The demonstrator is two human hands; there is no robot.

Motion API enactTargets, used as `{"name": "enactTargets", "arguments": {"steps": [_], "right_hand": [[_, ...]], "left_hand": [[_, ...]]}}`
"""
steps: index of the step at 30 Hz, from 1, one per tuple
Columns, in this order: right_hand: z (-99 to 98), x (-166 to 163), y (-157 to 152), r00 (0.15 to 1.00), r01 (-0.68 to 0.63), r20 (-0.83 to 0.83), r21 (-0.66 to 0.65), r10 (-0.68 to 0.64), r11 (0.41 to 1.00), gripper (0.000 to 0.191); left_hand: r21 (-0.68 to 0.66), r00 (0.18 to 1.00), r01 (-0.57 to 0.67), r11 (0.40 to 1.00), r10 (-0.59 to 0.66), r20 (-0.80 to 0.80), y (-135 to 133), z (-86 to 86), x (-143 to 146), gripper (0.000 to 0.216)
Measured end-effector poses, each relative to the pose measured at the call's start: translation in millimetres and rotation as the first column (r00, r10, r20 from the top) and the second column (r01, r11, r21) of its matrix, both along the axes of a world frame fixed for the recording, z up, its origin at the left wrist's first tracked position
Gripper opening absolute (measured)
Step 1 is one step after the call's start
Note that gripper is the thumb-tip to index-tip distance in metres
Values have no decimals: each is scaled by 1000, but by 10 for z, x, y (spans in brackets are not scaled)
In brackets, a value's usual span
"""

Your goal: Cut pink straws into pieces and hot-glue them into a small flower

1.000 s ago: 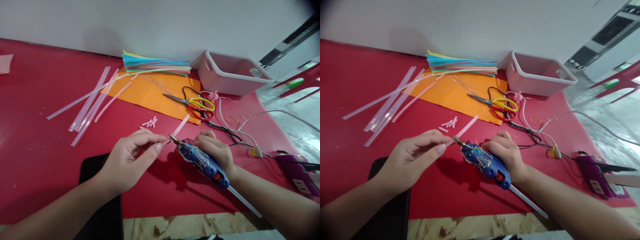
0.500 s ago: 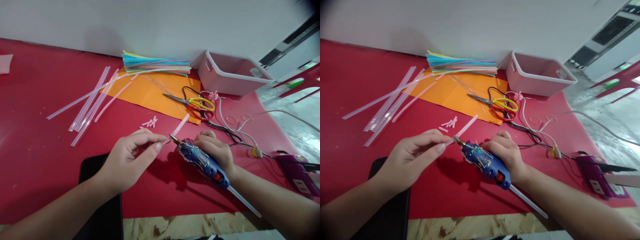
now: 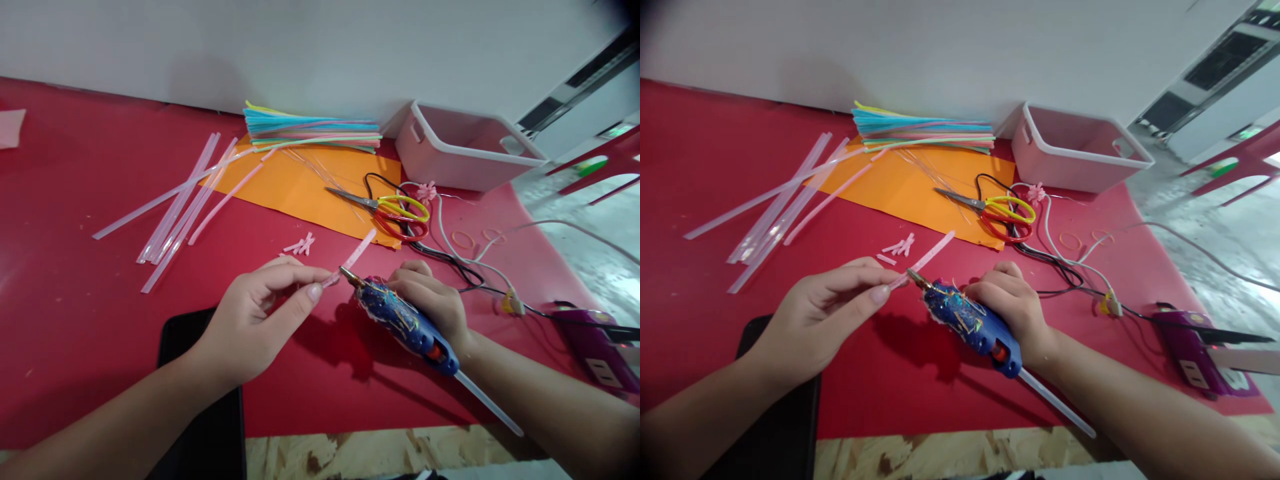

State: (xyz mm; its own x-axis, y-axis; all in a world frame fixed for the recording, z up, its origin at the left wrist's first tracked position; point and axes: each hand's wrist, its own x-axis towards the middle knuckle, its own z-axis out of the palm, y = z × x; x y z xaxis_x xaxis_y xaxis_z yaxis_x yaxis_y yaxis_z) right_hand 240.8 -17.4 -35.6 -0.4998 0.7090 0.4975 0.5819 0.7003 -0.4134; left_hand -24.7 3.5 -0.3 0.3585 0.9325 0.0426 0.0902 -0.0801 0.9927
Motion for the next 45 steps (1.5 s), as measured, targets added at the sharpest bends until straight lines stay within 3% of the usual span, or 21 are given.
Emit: {"name": "enactTargets", "arguments": {"steps": [12,32,39,45], "right_hand": [[-35,7,-8,1000,10,-19,-2,-10,1000,18],[-48,18,-10,1000,15,-11,2,-15,1000,7],[-44,16,-9,999,26,-21,6,-25,1000,14],[-49,20,-11,999,22,-23,2,-22,1000,4]], "left_hand": [[43,1000,-8,999,8,8,-4,-16,-8,16],[97,1000,-14,995,11,25,5,-26,2,17],[107,1000,-5,994,3,15,8,-21,-10,18],[109,1000,-7,994,6,6,13,-33,-15,17]]}}
